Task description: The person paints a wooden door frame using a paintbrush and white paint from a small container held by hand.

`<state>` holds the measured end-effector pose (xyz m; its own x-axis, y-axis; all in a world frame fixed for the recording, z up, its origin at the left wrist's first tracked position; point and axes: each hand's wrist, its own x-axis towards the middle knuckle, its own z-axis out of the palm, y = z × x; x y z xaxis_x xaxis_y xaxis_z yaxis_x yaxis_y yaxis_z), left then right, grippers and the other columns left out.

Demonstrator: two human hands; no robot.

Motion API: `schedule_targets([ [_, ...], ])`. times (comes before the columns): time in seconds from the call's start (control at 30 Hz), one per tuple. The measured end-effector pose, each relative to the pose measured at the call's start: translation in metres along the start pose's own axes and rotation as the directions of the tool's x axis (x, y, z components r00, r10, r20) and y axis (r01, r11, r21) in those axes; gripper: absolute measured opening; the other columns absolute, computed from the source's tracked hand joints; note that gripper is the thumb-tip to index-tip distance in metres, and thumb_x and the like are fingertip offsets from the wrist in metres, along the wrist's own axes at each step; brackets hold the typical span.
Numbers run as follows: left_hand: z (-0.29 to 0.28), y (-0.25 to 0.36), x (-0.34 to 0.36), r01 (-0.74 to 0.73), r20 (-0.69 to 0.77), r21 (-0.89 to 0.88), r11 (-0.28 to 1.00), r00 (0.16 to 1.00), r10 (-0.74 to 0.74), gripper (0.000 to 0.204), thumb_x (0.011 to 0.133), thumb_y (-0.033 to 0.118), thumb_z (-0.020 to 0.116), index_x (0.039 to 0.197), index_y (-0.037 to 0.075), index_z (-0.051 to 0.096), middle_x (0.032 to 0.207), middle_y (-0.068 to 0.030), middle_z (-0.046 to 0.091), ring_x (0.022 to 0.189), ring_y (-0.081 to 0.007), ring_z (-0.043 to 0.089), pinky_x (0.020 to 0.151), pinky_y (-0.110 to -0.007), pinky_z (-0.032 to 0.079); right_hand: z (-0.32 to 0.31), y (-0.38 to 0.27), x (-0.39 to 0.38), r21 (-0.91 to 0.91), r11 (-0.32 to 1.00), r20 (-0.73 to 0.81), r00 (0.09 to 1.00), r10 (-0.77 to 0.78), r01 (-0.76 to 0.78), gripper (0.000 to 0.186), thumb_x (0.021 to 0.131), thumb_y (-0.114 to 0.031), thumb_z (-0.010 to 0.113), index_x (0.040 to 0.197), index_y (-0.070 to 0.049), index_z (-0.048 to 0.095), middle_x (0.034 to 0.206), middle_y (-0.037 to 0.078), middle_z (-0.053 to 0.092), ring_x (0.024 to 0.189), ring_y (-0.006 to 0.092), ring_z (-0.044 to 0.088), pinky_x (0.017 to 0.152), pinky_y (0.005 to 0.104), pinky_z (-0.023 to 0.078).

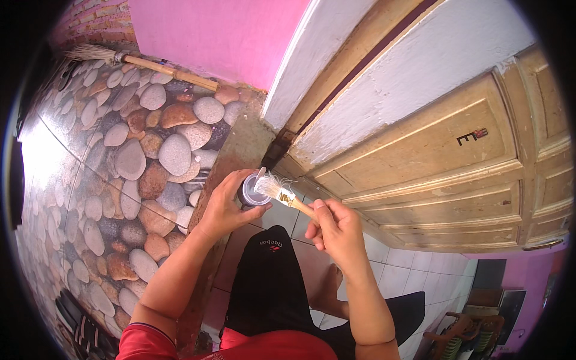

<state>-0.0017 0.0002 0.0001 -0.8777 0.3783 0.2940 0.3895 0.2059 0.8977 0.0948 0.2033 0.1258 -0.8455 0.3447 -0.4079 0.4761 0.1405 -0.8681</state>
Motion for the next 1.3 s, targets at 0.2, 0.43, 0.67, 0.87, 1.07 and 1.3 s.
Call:
schedule_targets([
  [0.2, 0.001, -0.002, 0.0, -0.006, -0.001, 0.0, 1.0, 1.0, 0.006, 0.067, 0.073, 0.025, 0.091, 0.129, 0.001, 0.063, 0.121, -0.0163, 0.068, 0.112, -0.0333, 0.068, 0.099, -0.041, 0.053, -0.001, 0.009, 0.002, 0.13, 0.989, 0.016, 0.997, 0.075, -0.076, 0.031, 0.11, -0.027, 0.056, 0.111, 0.002, 0.067, 0.066, 0.007, 0.062, 0.043, 0.0076, 0.044, 0.037, 0.0227, 0.028],
  [0.43, 0.002, -0.002, 0.0, -0.009, 0.003, 0.008, 1.0, 1.0, 0.009, 0.066, 0.073, 0.024, 0.091, 0.128, 0.001, 0.063, 0.121, -0.0163, 0.069, 0.113, -0.0334, 0.068, 0.099, -0.041, 0.053, -0.004, 0.017, 0.003, 0.263, 0.955, 0.072, 0.99, 0.123, -0.138, 0.032, 0.109, -0.03, 0.057, 0.109, 0.0, 0.067, 0.067, 0.007, 0.063, 0.045, 0.0082, 0.047, 0.039, 0.0222, 0.028],
  [0.67, 0.001, 0.0, 0.0, -0.014, -0.009, 0.007, 1.0, 1.0, 0.014, 0.067, 0.072, 0.024, 0.091, 0.128, 0.001, 0.063, 0.12, -0.0164, 0.068, 0.113, -0.0338, 0.068, 0.099, -0.041, 0.053, -0.006, 0.024, 0.004, 0.381, 0.904, 0.082, 0.981, 0.174, -0.192, 0.032, 0.108, -0.031, 0.058, 0.108, 0.0, 0.067, 0.067, 0.006, 0.062, 0.045, 0.0092, 0.046, 0.04, 0.0229, 0.029],
  [0.87, 0.0, 0.001, 0.0, -0.037, -0.03, 0.014, 0.999, 0.999, 0.037, 0.063, 0.074, 0.024, 0.091, 0.127, 0.002, 0.064, 0.116, -0.0173, 0.069, 0.108, -0.0352, 0.069, 0.094, -0.042, 0.055, -0.023, 0.033, 0.019, 0.451, 0.892, -0.091, 0.991, 0.093, -0.042, 0.028, 0.109, -0.03, 0.057, 0.108, -0.002, 0.063, 0.073, 0.007, 0.063, 0.051, 0.0094, 0.047, 0.042, 0.0228, 0.03],
  [1.07, 0.0, 0.0, 0.0, -0.042, -0.039, 0.016, 0.999, 0.998, 0.043, 0.064, 0.074, 0.024, 0.091, 0.127, 0.002, 0.064, 0.116, -0.0174, 0.069, 0.108, -0.0353, 0.069, 0.094, -0.042, 0.055, -0.016, 0.067, 0.055, 0.19, 0.964, -0.286, 0.95, -0.127, 0.186, 0.023, 0.11, -0.026, 0.057, 0.109, -0.003, 0.063, 0.077, 0.004, 0.063, 0.057, 0.0074, 0.051, 0.049, 0.0226, 0.038],
  [1.3, 0.001, 0.0, 0.002, -0.04, -0.025, 0.009, 0.999, 0.999, 0.041, 0.068, 0.072, 0.024, 0.091, 0.128, 0.0, 0.062, 0.117, -0.017, 0.068, 0.109, -0.0342, 0.068, 0.097, -0.041, 0.054, 0.007, 0.11, 0.089, -0.229, 0.936, -0.384, 0.858, -0.34, 0.267, 0.024, 0.108, -0.024, 0.06, 0.114, -0.001, 0.064, 0.083, 0.003, 0.066, 0.072, 0.0098, 0.062, 0.066, 0.0272, 0.052],
])
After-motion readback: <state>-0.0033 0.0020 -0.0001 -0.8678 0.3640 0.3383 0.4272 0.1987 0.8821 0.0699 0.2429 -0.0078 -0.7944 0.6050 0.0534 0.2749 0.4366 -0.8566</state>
